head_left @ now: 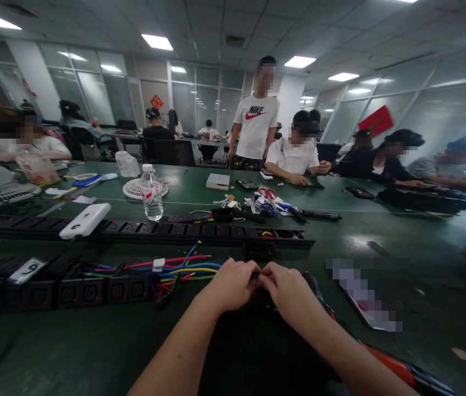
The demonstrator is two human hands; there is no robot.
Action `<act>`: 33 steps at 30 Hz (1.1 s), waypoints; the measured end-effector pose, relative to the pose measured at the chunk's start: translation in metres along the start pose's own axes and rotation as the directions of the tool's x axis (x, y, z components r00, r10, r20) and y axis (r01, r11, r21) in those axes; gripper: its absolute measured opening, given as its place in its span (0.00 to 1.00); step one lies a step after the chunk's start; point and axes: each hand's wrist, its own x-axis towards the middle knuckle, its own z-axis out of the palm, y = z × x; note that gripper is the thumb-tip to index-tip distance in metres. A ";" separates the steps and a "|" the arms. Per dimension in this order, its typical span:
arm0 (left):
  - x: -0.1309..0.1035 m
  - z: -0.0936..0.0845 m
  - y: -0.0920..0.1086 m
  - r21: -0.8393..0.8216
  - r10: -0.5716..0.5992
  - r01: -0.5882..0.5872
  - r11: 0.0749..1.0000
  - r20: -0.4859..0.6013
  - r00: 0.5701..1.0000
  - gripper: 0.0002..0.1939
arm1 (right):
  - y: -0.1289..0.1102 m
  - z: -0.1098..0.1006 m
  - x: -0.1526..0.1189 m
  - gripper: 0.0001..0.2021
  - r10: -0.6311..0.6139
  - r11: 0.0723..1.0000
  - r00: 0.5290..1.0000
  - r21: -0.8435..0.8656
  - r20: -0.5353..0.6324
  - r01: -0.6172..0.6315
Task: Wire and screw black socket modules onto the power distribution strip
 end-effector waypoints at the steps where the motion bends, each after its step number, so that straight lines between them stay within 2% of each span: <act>1: 0.000 0.001 0.000 -0.007 0.000 0.000 1.000 -0.005 1.000 0.11 | -0.001 0.000 0.000 0.06 0.003 1.000 1.000 -0.031 0.007 -0.003; 7: 0.001 0.002 -0.002 0.030 -0.010 0.009 0.999 0.020 1.000 0.12 | -0.007 0.002 0.003 0.06 -0.002 0.972 0.998 -0.236 0.069 0.018; 10: 0.001 0.000 0.000 0.059 -0.008 0.006 0.998 0.036 0.999 0.10 | -0.013 0.007 -0.002 0.12 -0.057 0.946 0.994 -0.314 0.094 0.083; 12: 0.001 -0.001 0.000 0.066 -0.002 0.000 0.998 0.034 0.999 0.08 | -0.017 0.007 -0.007 0.15 -0.088 0.933 0.992 -0.340 0.094 0.115; 15: 0.001 0.000 0.001 0.069 0.008 -0.010 0.998 0.024 1.000 0.09 | -0.019 -0.004 -0.014 0.15 -0.120 0.937 0.990 -0.322 0.069 0.136; 17: 0.002 0.001 0.001 0.079 0.003 -0.005 0.997 0.030 1.000 0.10 | -0.011 -0.018 -0.014 0.12 -0.117 0.951 0.993 -0.286 0.028 0.120; 20: 0.003 0.003 0.001 0.112 -0.004 0.003 0.994 0.014 1.000 0.12 | 0.015 -0.038 -0.001 0.08 -0.051 0.968 0.998 -0.247 -0.046 0.038; 22: 0.002 0.003 0.000 0.153 -0.008 0.011 0.988 -0.022 1.000 0.13 | 0.036 -0.042 0.013 0.07 -0.036 0.972 0.999 -0.232 -0.023 0.030; 26: -0.001 0.001 -0.004 0.243 -0.021 0.032 0.969 -0.049 0.999 0.18 | 0.059 -0.028 0.034 0.04 -0.140 0.962 0.980 -0.214 0.142 0.169; 29: -0.004 -0.001 -0.009 0.258 -0.032 0.043 0.965 -0.046 0.998 0.20 | 0.058 -0.011 0.038 0.05 -0.198 0.941 0.953 -0.228 0.229 0.250; 33: -0.005 -0.001 -0.012 0.227 -0.053 0.057 0.972 -0.020 0.998 0.20 | 0.053 0.000 0.038 0.06 -0.184 0.925 0.937 -0.269 0.297 0.267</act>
